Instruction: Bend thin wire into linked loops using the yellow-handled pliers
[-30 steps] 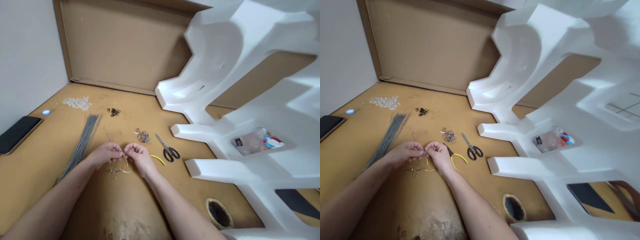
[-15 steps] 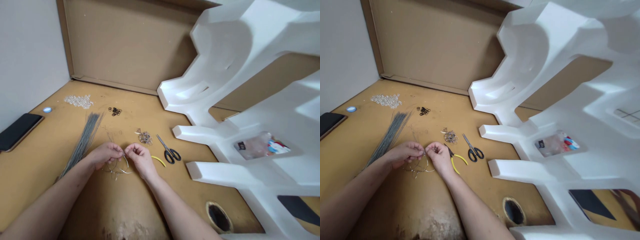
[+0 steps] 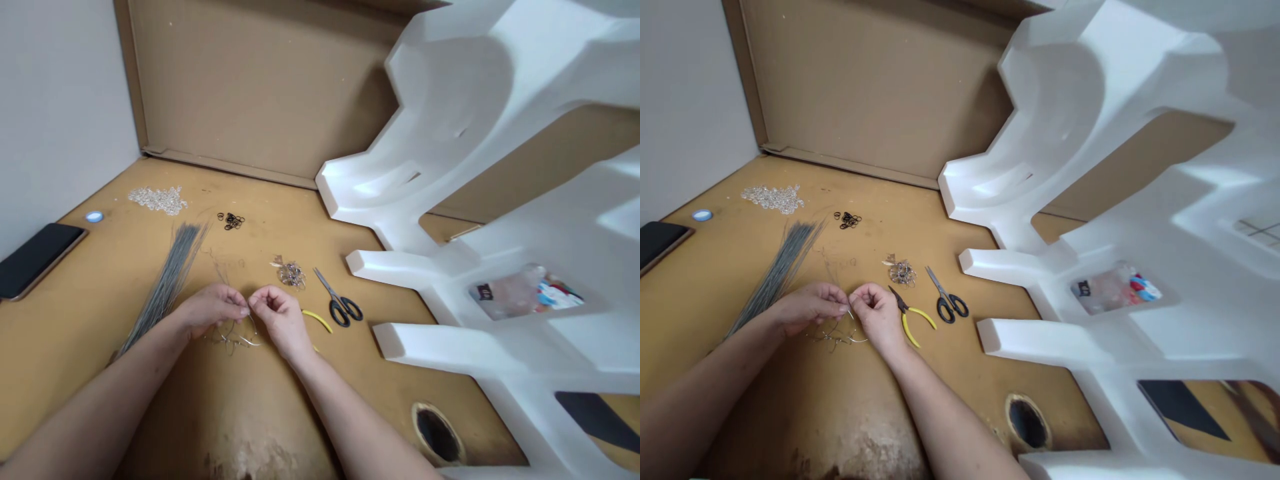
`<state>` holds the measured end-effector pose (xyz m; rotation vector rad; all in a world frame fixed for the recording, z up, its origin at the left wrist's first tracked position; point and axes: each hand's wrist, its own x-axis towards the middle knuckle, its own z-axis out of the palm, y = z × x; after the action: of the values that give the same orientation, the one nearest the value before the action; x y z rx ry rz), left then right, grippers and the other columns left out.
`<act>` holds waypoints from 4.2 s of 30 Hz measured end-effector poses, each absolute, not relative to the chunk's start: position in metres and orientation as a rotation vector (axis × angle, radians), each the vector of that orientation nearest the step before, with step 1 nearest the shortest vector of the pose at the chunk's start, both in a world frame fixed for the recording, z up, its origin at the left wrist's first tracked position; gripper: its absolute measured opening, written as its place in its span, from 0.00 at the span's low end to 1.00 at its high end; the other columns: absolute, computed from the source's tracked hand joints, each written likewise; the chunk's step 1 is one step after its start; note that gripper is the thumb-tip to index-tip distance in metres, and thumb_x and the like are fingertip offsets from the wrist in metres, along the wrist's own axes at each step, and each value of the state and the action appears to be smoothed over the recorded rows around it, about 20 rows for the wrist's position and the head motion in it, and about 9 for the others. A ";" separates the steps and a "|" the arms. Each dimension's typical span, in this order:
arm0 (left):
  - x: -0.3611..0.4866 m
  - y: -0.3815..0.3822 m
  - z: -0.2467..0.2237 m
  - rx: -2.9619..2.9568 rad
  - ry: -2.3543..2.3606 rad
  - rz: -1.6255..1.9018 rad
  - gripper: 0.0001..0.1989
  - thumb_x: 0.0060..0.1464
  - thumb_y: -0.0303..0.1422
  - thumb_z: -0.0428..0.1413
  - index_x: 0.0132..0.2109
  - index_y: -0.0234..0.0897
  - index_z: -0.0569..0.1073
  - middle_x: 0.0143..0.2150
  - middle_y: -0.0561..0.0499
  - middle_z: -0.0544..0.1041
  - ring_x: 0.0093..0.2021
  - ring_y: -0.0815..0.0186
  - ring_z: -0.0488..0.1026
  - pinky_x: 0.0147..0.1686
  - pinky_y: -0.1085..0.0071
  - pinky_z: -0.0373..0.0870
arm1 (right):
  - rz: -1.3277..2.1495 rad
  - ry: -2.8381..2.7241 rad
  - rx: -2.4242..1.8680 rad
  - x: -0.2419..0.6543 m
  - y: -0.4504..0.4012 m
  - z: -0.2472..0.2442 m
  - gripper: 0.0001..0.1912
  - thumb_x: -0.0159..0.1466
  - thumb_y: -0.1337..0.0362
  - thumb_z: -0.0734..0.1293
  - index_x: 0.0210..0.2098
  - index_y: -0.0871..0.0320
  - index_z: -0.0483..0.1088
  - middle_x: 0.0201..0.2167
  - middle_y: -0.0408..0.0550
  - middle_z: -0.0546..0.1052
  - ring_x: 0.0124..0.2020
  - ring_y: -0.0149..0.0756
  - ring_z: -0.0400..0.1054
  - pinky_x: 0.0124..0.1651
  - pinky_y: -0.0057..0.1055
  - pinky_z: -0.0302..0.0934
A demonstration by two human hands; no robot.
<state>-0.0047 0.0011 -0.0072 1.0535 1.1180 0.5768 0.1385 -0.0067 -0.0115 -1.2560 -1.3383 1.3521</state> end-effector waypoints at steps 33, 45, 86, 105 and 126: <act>-0.010 0.004 -0.009 1.066 1.186 0.674 0.12 0.32 0.38 0.57 0.24 0.34 0.67 0.18 0.56 0.68 0.19 0.75 0.56 0.20 0.76 0.46 | 1.598 -1.574 -1.302 0.220 0.005 0.026 0.09 0.51 0.60 0.64 0.23 0.56 0.59 0.23 0.44 0.71 0.28 0.33 0.66 0.36 0.33 0.59; -0.013 0.006 -0.008 0.990 1.171 0.736 0.15 0.31 0.39 0.58 0.25 0.34 0.65 0.18 0.57 0.67 0.17 0.77 0.53 0.20 0.76 0.44 | 2.126 -1.149 -0.931 0.193 -0.003 0.014 0.15 0.48 0.58 0.68 0.28 0.56 0.58 0.25 0.44 0.71 0.28 0.34 0.68 0.29 0.29 0.56; -0.011 0.006 -0.011 1.032 1.188 0.711 0.11 0.32 0.37 0.55 0.22 0.35 0.63 0.17 0.57 0.67 0.17 0.77 0.54 0.20 0.76 0.44 | 1.290 -2.176 -1.350 0.187 -0.011 0.025 0.12 0.58 0.56 0.58 0.28 0.59 0.64 0.21 0.39 0.59 0.22 0.27 0.52 0.26 0.25 0.51; -0.011 0.005 -0.008 0.977 1.178 0.726 0.12 0.32 0.37 0.57 0.23 0.35 0.63 0.17 0.57 0.67 0.17 0.77 0.54 0.19 0.76 0.44 | 1.003 -2.279 -1.371 0.182 -0.014 0.028 0.11 0.59 0.61 0.57 0.28 0.60 0.67 0.19 0.40 0.63 0.21 0.26 0.52 0.23 0.24 0.49; -0.003 0.005 -0.006 0.729 1.153 0.908 0.12 0.30 0.34 0.59 0.24 0.33 0.66 0.25 0.50 0.74 0.16 0.79 0.52 0.17 0.77 0.41 | 0.890 -2.231 -1.362 0.173 -0.013 0.012 0.12 0.59 0.62 0.55 0.29 0.60 0.68 0.23 0.45 0.70 0.24 0.30 0.60 0.28 0.25 0.55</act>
<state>-0.0030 0.0050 -0.0061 0.7285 1.1526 0.9078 0.1734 -0.0126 0.0123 -1.3622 -2.2308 0.8898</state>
